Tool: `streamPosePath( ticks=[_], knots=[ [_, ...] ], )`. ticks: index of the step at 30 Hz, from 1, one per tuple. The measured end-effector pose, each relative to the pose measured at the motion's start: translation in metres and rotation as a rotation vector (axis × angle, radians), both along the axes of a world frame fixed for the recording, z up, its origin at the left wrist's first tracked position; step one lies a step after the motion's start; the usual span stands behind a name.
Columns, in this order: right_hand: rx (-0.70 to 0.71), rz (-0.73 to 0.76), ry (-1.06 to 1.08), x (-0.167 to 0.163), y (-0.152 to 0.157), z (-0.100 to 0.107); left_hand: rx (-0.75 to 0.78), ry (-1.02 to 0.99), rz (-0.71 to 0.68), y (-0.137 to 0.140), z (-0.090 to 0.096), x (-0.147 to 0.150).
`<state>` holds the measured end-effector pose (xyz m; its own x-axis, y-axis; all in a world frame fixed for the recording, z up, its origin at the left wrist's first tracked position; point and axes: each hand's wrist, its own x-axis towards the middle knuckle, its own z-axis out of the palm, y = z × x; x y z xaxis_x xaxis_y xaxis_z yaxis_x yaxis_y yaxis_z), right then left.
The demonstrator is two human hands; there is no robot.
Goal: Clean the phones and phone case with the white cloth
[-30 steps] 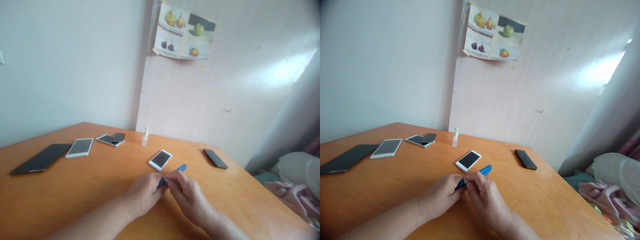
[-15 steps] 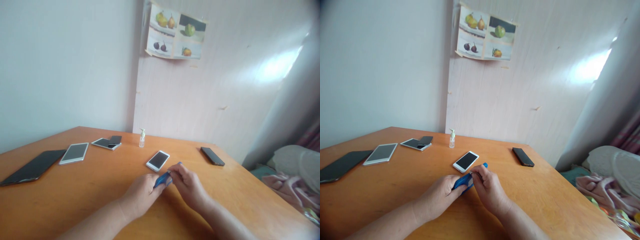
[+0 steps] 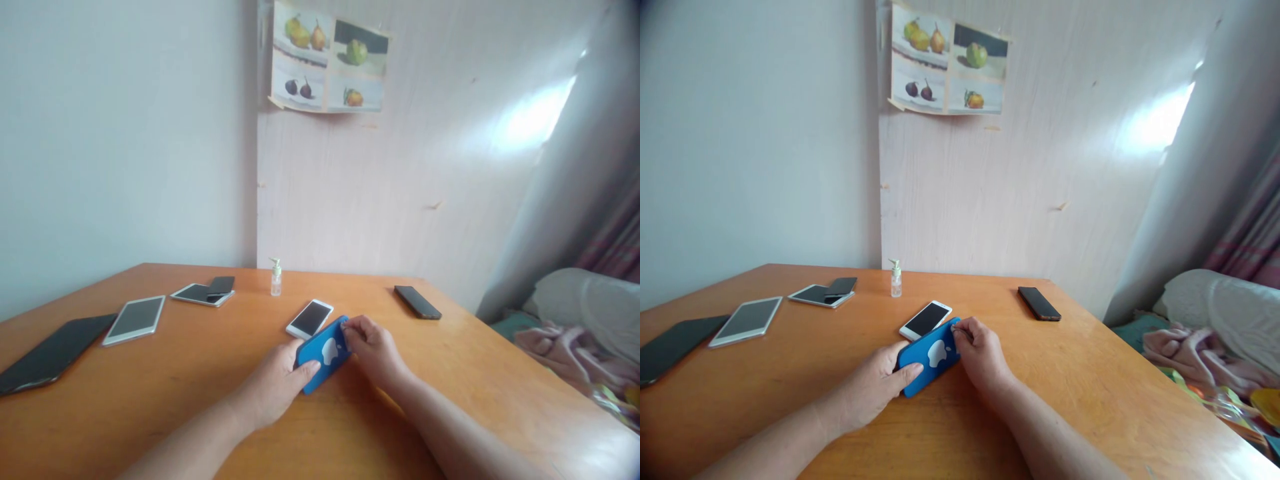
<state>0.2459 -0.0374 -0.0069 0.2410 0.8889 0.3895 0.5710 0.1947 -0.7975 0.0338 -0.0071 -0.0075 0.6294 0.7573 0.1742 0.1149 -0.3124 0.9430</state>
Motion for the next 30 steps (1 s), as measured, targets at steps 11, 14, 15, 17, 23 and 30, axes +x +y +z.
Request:
streamPosePath(
  ticks=[11, 14, 15, 17, 23, 30],
  knots=[
    [0.013, -0.01, -0.124, -0.015, -0.002, 0.004, -0.034, 0.04, -0.009, -0.002, 0.006, 0.0],
    [0.0, 0.0, -0.124, -0.017, -0.003, 0.003, -0.031, 0.043, -0.013, -0.002, 0.007, 0.0],
    [0.007, 0.066, -0.135, -0.021, -0.005, 0.003, -0.031, 0.027, -0.016, -0.002, 0.007, 0.001],
    [0.023, 0.201, -0.167, -0.029, -0.009, 0.004, -0.033, 0.002, -0.026, -0.002, 0.007, 0.002],
    [0.006, 0.044, -0.176, -0.012, -0.001, 0.005, -0.03, 0.069, -0.013, -0.003, 0.008, 0.001],
    [-0.166, 0.187, -0.395, 0.009, -0.006, 0.009, -0.008, 0.079, -0.001, -0.002, 0.009, 0.0]
  ],
)
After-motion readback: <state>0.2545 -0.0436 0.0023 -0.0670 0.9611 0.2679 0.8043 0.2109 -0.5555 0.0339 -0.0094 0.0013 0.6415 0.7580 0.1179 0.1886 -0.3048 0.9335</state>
